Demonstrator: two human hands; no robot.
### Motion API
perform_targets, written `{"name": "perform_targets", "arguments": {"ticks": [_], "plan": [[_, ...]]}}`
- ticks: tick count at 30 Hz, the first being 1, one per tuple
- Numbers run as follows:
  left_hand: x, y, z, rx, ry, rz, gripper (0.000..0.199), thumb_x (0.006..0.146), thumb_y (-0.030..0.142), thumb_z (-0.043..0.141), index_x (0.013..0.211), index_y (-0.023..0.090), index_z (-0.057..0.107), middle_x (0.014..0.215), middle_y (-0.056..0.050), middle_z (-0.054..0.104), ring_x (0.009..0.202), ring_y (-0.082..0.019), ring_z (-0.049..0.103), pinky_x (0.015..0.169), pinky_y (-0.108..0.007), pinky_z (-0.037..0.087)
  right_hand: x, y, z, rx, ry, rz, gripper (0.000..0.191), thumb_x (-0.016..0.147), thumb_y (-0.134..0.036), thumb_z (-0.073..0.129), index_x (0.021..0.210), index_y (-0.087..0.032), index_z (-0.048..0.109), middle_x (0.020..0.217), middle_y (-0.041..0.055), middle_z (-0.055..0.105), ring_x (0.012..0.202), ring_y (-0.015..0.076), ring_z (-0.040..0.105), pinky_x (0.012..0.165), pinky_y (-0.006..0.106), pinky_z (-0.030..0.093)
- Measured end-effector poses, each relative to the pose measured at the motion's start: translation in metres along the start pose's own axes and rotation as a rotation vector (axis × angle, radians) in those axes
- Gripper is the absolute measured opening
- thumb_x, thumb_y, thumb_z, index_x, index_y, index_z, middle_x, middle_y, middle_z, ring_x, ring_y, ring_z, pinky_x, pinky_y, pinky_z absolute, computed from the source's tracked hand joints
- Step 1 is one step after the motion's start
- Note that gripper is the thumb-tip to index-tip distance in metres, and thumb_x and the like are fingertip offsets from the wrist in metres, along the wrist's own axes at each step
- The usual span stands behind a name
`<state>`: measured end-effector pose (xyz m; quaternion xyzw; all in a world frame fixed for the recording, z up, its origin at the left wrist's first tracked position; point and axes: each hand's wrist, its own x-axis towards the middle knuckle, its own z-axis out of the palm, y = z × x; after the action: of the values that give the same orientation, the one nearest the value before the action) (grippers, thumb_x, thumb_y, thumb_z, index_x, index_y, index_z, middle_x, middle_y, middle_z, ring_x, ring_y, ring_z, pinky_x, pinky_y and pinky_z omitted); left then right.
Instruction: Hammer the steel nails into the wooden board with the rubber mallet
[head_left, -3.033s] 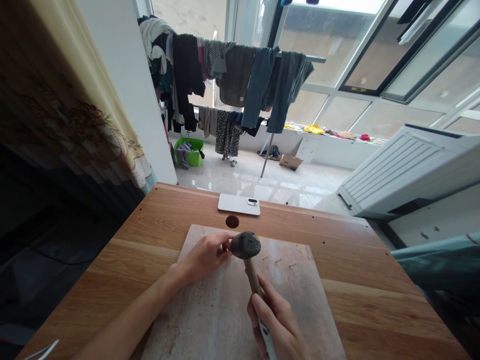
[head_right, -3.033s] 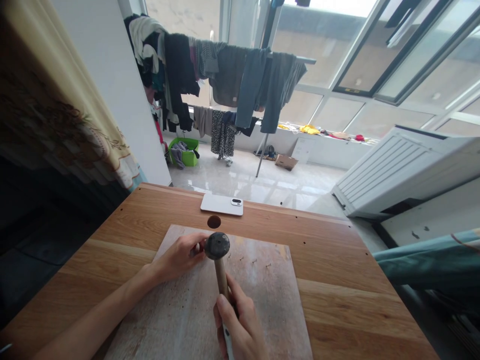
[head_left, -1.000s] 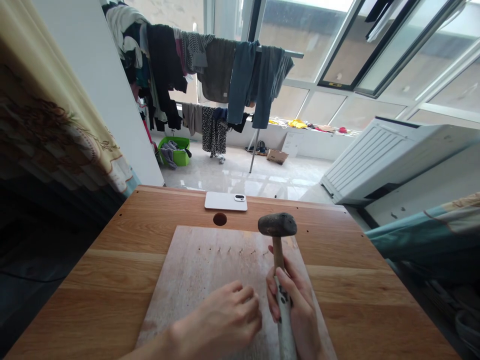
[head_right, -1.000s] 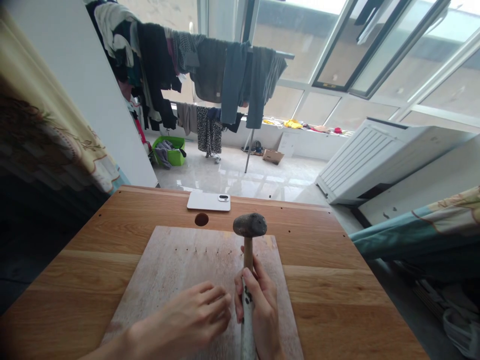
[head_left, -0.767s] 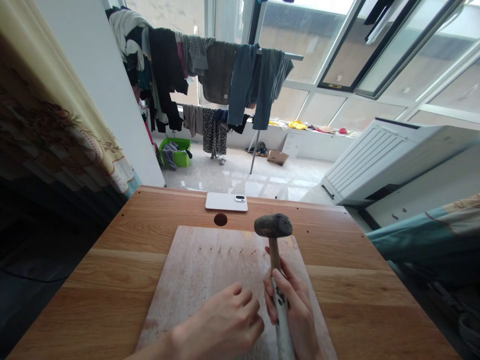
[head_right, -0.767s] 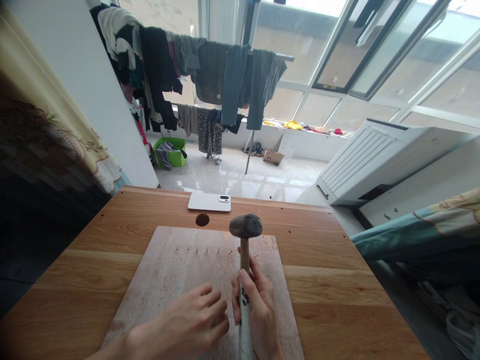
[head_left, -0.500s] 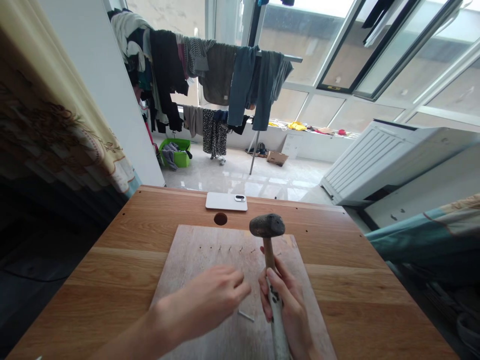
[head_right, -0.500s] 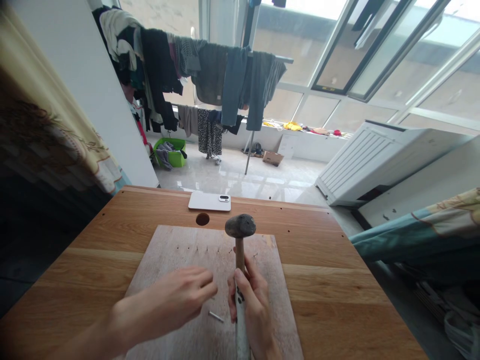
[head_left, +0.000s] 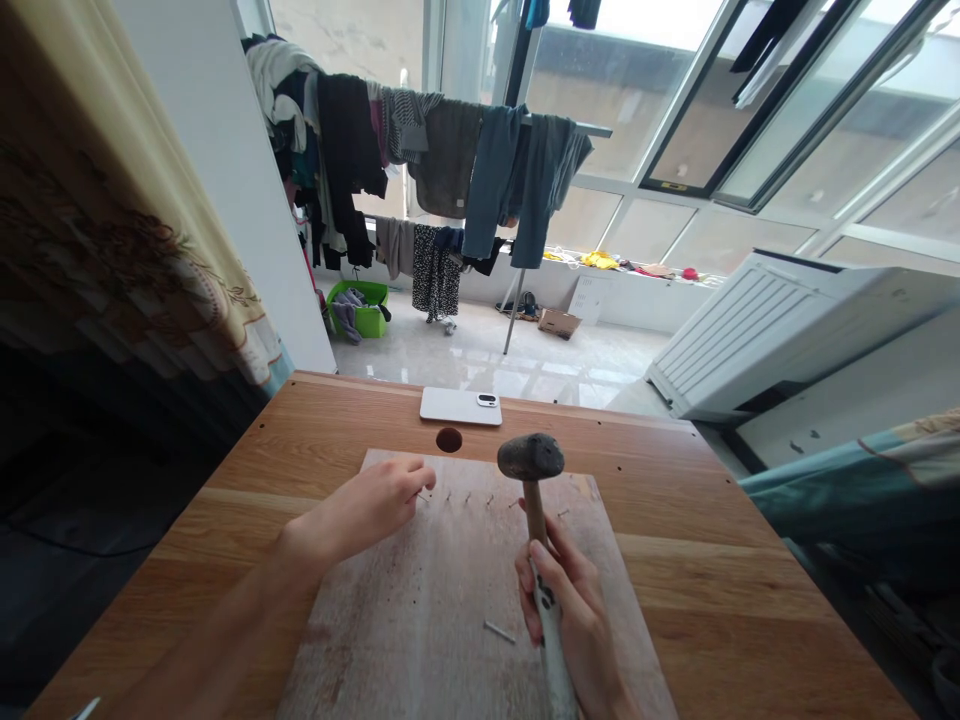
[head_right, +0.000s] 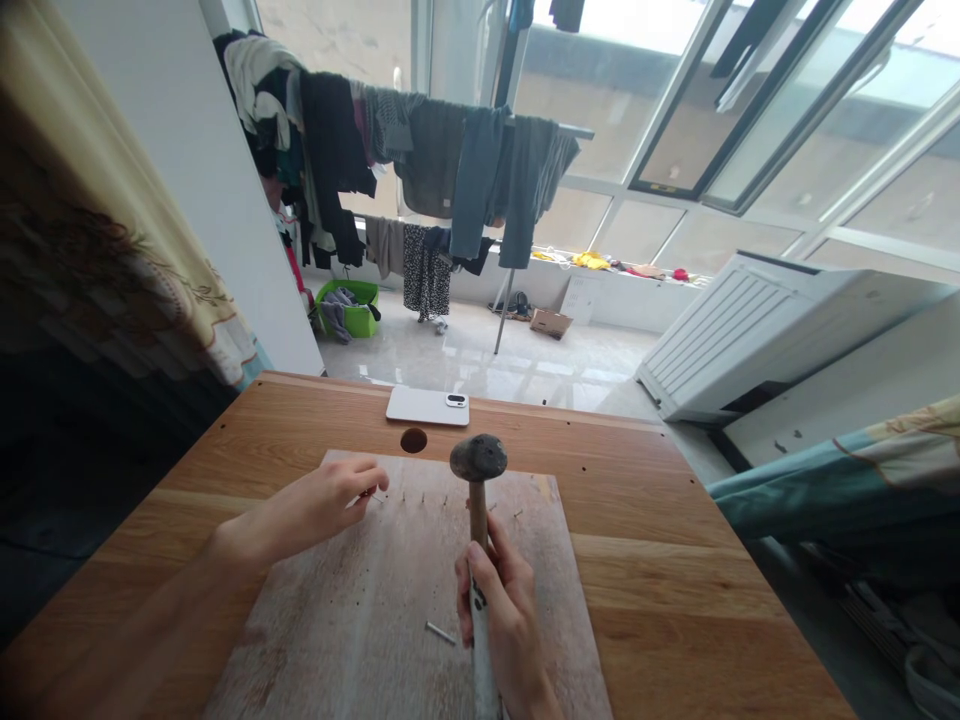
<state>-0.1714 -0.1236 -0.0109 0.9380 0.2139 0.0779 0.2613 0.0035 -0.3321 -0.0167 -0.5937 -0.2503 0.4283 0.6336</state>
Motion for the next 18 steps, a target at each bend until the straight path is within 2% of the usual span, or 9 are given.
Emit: {"name": "perform_targets", "arguments": {"ticks": [3,7,10,14,18], "plan": [[0.002,0.002,0.004,0.057,-0.016,-0.009,0.037,0.083,-0.002,0.045,0.102,0.018,0.069,0.102,-0.006,0.069,0.088,-0.020,0.066,0.079,-0.029,0.047,0.000,0.001,-0.001,0.001,0.017,0.000,0.061,0.096,-0.053,0.067,0.144,-0.018,0.055,0.067,-0.0068,0.054,0.037,0.0039,0.043,0.035,0.013,0.036],[0.004,-0.001,0.008,0.190,-0.063,-0.020,0.030,0.086,0.002,0.045,0.094,0.018,0.070,0.092,-0.007,0.066,0.083,-0.022,0.064,0.074,-0.031,0.045,0.000,0.004,-0.003,-0.011,-0.003,-0.002,0.065,0.095,-0.055,0.068,0.145,-0.017,0.054,0.066,-0.0069,0.054,0.036,0.0045,0.044,0.034,0.014,0.037],[0.004,-0.004,0.009,0.186,-0.013,-0.025,0.026,0.086,0.005,0.048,0.094,0.019,0.069,0.094,-0.005,0.068,0.083,-0.022,0.063,0.076,-0.032,0.045,-0.001,0.004,-0.001,0.009,0.017,-0.002,0.062,0.095,-0.054,0.068,0.144,-0.018,0.055,0.066,-0.0071,0.054,0.037,0.0038,0.044,0.035,0.013,0.036],[0.006,-0.009,0.009,-0.031,0.092,-0.043,0.012,0.083,0.011,0.056,0.085,0.020,0.064,0.087,0.001,0.067,0.077,-0.017,0.060,0.075,-0.029,0.043,-0.001,0.001,0.001,0.018,0.016,-0.002,0.059,0.095,-0.052,0.068,0.142,-0.019,0.056,0.066,-0.0073,0.054,0.037,0.0030,0.043,0.036,0.012,0.035],[0.008,-0.017,0.013,-0.322,0.116,-0.117,0.005,0.084,0.019,0.061,0.085,0.020,0.066,0.079,0.004,0.066,0.070,-0.013,0.058,0.069,-0.025,0.043,-0.001,0.001,0.000,-0.005,-0.010,-0.005,0.061,0.095,-0.054,0.067,0.143,-0.018,0.055,0.066,-0.0070,0.054,0.036,0.0043,0.045,0.035,0.013,0.035]]}}
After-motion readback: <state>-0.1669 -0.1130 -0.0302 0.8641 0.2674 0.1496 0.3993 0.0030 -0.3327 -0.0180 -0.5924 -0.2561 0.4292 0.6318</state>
